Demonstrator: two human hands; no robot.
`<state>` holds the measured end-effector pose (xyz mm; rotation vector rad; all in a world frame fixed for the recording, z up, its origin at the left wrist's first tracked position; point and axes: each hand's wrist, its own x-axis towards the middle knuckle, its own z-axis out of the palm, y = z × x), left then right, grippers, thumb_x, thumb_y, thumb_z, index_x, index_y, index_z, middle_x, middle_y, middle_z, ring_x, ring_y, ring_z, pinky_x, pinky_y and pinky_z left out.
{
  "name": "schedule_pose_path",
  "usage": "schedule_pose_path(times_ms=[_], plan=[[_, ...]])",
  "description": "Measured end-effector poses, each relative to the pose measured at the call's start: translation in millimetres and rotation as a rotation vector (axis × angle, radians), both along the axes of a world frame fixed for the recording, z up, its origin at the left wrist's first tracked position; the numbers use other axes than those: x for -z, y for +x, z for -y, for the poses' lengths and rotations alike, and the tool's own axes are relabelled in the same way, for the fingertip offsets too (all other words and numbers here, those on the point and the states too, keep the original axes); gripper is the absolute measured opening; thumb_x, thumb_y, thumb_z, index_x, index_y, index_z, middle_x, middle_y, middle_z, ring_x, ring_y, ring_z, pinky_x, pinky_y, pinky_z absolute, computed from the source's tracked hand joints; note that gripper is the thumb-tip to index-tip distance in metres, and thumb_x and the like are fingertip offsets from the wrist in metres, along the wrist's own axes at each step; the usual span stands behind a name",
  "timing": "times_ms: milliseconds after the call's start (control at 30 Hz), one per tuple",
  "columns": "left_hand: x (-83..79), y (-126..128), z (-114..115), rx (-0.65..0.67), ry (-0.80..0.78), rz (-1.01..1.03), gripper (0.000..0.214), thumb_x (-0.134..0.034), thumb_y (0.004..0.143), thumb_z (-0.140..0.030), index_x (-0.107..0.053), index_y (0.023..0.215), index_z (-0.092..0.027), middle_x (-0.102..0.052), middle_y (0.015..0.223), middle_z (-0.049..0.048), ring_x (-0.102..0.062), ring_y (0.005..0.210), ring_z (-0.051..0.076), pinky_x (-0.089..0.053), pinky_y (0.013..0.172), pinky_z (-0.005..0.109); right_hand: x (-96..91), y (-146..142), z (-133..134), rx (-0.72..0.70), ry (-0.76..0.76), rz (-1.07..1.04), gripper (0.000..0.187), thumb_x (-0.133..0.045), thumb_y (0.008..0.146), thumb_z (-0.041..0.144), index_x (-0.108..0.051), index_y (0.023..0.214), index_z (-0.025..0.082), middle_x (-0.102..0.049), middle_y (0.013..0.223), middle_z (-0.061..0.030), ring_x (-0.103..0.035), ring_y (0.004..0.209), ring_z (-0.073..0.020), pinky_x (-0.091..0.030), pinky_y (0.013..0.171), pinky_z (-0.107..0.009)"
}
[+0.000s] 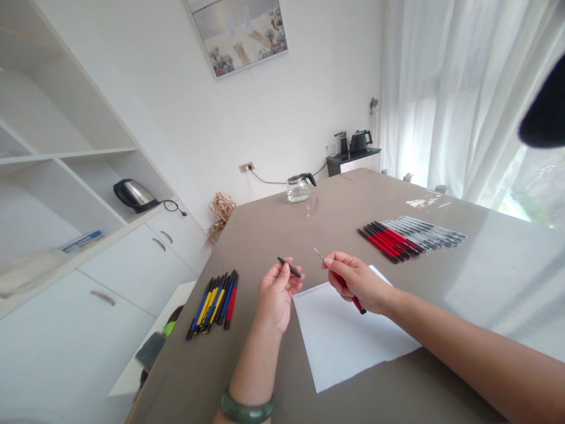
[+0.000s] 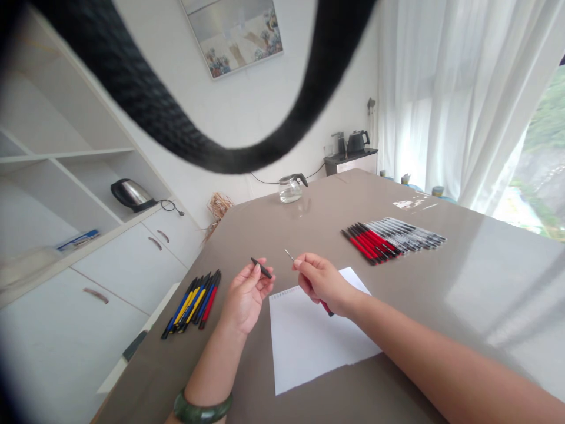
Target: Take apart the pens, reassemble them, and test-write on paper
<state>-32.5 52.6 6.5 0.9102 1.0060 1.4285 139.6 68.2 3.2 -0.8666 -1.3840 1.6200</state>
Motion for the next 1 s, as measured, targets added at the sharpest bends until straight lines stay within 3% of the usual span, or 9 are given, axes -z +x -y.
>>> schedule_pose_path(times_ms=[133, 200, 267, 467, 700, 1000], plan=[[7.8, -23, -11, -0.224, 0.008, -0.567, 0.039, -0.060, 0.066, -0.038, -0.056, 0.097, -0.015, -0.060, 0.068, 0.0047, -0.057, 0.063, 0.015, -0.041, 0.060, 0.026, 3.4, 2, -3, 0.020, -0.015, -0.036, 0.014, -0.037, 0.079, 0.034, -0.044, 0.081, 0.021, -0.038, 0.044, 0.0075, -0.024, 0.033, -0.0050, -0.020, 0.033, -0.017], [11.1, -36, -19, -0.340, -0.040, -1.107, 0.036, -0.056, 0.068, -0.040, -0.056, 0.097, -0.018, -0.061, 0.064, 0.0024, -0.057, 0.063, 0.016, -0.039, 0.061, 0.026, 4.6, 2, -4, 0.018, -0.014, -0.043, 0.014, -0.036, 0.079, 0.033, -0.044, 0.081, 0.021, -0.038, 0.044, 0.0073, -0.025, 0.034, -0.0052, -0.020, 0.033, -0.017], [14.1, -46, -26, -0.384, -0.094, -1.254, 0.029, -0.059, 0.066, -0.036, -0.057, 0.089, -0.018, -0.061, 0.065, 0.0035, -0.057, 0.067, 0.018, -0.038, 0.064, 0.027, 4.9, 1, -3, 0.018, -0.017, -0.047, 0.015, -0.036, 0.079, 0.033, -0.044, 0.081, 0.021, -0.039, 0.044, 0.0072, -0.024, 0.034, -0.0052, -0.020, 0.033, -0.018], [25.2, -51, -44, -0.418, -0.250, -1.493, 0.019, -0.055, 0.068, -0.038, -0.054, 0.076, -0.021, -0.063, 0.075, 0.0070, -0.057, 0.079, 0.022, -0.038, 0.065, 0.030, 2.7, 1, -2, 0.017, -0.038, -0.050, 0.015, -0.037, 0.079, 0.035, -0.044, 0.080, 0.021, -0.038, 0.043, 0.0071, -0.023, 0.035, -0.0051, -0.020, 0.033, -0.018], [27.2, -48, -44, -0.369, -0.350, -1.651, 0.037, -0.049, 0.067, -0.052, -0.056, 0.083, -0.019, -0.062, 0.087, 0.0127, -0.056, 0.083, 0.026, -0.040, 0.064, 0.033, 4.9, 1, -3, 0.017, -0.029, -0.051, 0.014, -0.036, 0.079, 0.033, -0.045, 0.080, 0.021, -0.039, 0.043, 0.0068, -0.024, 0.035, -0.0053, -0.020, 0.034, -0.018], [27.4, -51, -42, -0.307, -0.427, -1.719, 0.029, -0.045, 0.071, -0.042, -0.061, 0.084, -0.021, -0.062, 0.092, 0.0122, -0.057, 0.084, 0.027, -0.042, 0.062, 0.035, 7.7, 2, -4, 0.028, -0.029, -0.042, 0.016, -0.037, 0.077, 0.034, -0.046, 0.082, 0.020, -0.040, 0.044, 0.0063, -0.026, 0.034, -0.0057, -0.021, 0.033, -0.018]])
